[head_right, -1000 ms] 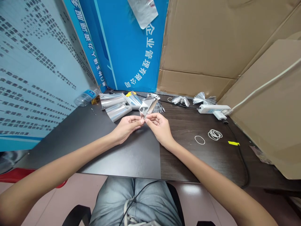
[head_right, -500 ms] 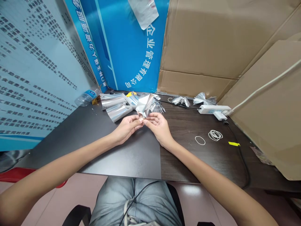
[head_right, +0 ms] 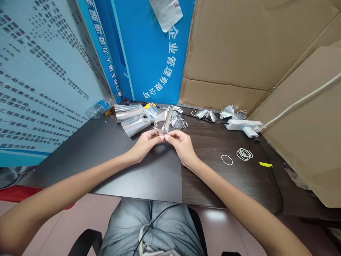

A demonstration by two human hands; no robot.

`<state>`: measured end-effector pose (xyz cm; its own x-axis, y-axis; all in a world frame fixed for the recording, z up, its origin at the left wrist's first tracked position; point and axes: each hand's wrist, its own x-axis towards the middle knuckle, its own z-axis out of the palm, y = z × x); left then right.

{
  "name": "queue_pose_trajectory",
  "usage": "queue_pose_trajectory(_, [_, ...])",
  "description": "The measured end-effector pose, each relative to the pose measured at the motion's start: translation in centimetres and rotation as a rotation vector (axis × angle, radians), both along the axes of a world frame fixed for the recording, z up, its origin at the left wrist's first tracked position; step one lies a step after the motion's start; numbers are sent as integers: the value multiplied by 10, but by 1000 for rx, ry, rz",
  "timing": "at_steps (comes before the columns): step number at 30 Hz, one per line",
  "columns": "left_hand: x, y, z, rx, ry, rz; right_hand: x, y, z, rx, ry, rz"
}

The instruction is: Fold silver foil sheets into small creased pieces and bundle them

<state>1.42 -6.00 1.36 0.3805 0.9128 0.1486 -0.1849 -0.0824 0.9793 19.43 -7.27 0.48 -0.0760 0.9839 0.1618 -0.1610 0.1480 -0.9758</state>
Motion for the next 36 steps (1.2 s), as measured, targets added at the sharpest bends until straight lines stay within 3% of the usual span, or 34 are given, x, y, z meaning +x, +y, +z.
queue_pose_trajectory(3, [-8, 7, 6, 66, 60, -30, 5, 2, 2, -23, -41, 33])
queue_pose_trajectory(9, [-17, 23, 13, -99, -165, 80, 7, -1, 4, -37, -161, 79])
queue_pose_trajectory(14, [-16, 20, 13, 45, -5, 140, 9, -3, 6, -7, -246, 194])
queue_pose_trajectory(18, [-14, 14, 14, 44, -8, 116, 18, 1, 10, -27, -173, 345])
queue_pose_trajectory(24, [-9, 8, 10, 43, 34, 60, 18, 4, 13, -82, 11, 162])
queue_pose_trajectory(29, [-4, 2, 5, 38, 50, -32, 7, 0, 13, -15, -5, 5])
queue_pose_trajectory(36, [-6, 0, 7, 50, 78, -41, 6, -5, 12, 43, -110, -17])
